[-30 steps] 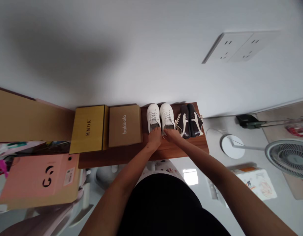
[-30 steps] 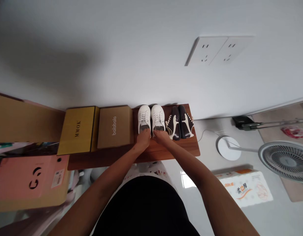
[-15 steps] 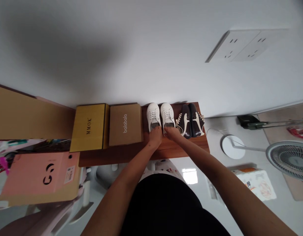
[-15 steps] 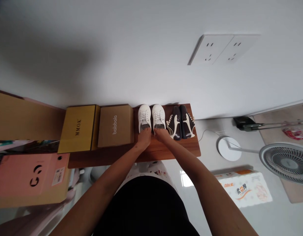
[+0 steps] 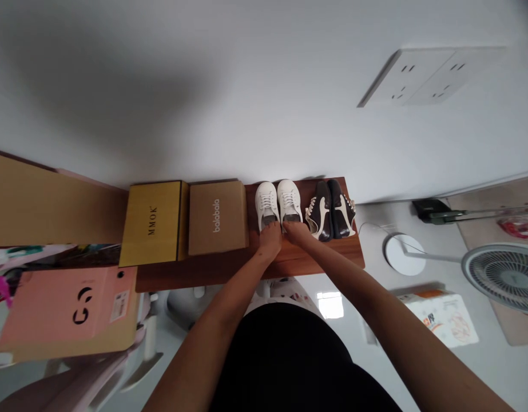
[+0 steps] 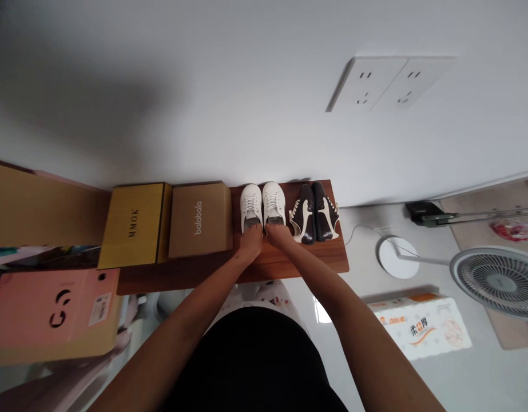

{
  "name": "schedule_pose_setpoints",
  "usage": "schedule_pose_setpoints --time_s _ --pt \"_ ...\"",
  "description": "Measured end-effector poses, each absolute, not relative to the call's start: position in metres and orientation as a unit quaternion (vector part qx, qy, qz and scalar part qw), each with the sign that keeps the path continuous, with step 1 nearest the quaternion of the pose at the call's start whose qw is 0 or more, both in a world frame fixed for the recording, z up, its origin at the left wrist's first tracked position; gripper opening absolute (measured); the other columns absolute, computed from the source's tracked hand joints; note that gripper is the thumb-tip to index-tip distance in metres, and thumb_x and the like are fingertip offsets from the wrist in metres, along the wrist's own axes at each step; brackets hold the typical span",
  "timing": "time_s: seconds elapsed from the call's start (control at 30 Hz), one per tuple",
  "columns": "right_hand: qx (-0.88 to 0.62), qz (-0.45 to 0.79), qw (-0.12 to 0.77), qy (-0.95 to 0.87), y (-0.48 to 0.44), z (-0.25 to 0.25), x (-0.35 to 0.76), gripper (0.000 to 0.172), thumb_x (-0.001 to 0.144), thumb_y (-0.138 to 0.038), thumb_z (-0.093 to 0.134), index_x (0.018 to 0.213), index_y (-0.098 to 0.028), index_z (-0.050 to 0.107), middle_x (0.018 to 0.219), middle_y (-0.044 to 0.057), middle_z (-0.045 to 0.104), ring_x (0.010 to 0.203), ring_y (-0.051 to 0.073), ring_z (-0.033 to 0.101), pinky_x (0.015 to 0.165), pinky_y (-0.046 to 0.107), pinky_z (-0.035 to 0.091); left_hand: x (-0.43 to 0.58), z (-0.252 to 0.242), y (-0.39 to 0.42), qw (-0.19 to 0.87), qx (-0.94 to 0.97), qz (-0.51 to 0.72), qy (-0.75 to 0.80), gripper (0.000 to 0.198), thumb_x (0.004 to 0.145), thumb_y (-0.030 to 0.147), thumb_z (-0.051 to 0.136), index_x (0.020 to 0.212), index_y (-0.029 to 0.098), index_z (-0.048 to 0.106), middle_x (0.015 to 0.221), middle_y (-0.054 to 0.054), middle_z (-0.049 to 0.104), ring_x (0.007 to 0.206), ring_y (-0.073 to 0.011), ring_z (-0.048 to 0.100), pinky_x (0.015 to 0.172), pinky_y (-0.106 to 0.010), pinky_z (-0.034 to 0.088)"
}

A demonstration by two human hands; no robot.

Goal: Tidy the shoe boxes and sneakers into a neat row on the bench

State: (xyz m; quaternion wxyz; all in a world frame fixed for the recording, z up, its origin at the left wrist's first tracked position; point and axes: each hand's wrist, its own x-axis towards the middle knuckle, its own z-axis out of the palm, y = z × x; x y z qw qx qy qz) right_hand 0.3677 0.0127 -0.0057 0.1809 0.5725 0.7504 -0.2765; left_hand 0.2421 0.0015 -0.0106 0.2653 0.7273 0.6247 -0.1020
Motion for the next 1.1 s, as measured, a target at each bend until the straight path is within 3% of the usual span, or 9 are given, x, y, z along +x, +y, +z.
schedule_pose_setpoints --time_s 0.43,0.6,0.8,0.97,1.1 --pt "0.586 -0.281 0.168 0.741 0.014 -0.010 0.363 0.027 0.099 -0.026 0.047 0.120 -0.014 0.061 0.121 0.021 0.068 0.109 0.029 0.068 0.094 0.039 0.052 0.242 -0.011 0.003 0.270 0.728 -0.116 0.619 0.035 0.099 0.009 0.035 0.126 0.012 0.058 0.117 -0.017 0.068 0.113 -0.0266 0.066 0.097 -0.035 0.049" --pt "0.577 -0.262 0.136 0.761 0.008 -0.010 0.366 0.026 0.096 -0.021 0.052 0.117 -0.011 0.061 0.124 0.022 0.064 0.115 0.029 0.061 0.100 0.038 0.048 0.241 -0.003 0.001 0.245 0.739 -0.118 0.617 0.036 0.098 0.007 0.032 0.123 0.009 0.058 0.115 -0.019 0.067 0.112 -0.0274 0.066 0.094 -0.034 0.049" --pt "0.614 -0.270 -0.043 0.741 -0.021 -0.011 0.384 0.032 0.095 -0.023 0.054 0.126 -0.013 0.060 0.126 0.017 0.061 0.119 0.028 0.055 0.105 0.041 0.044 0.250 0.013 -0.002 0.215 0.746 -0.061 0.627 0.032 0.095 0.013 0.047 0.126 0.008 0.053 0.120 -0.021 0.064 0.118 -0.0296 0.061 0.100 -0.038 0.047" --pt "0.638 -0.297 -0.209 0.679 -0.053 -0.011 0.430 0.029 0.097 -0.026 0.051 0.121 -0.015 0.063 0.118 0.015 0.064 0.112 0.025 0.060 0.102 0.040 0.048 0.268 0.009 -0.014 0.305 0.759 0.052 0.573 0.040 0.091 0.018 0.057 0.130 0.016 0.053 0.123 -0.014 0.064 0.120 -0.0270 0.060 0.106 -0.043 0.046" --pt "0.710 -0.277 -0.250 0.598 -0.073 -0.010 0.480 0.029 0.096 -0.033 0.049 0.115 -0.017 0.066 0.112 0.014 0.067 0.104 0.026 0.064 0.095 0.041 0.053 0.292 -0.007 -0.031 0.378 0.759 0.090 0.522 0.040 0.089 0.016 0.059 0.129 0.019 0.054 0.127 -0.013 0.063 0.123 -0.0259 0.058 0.108 -0.046 0.045"
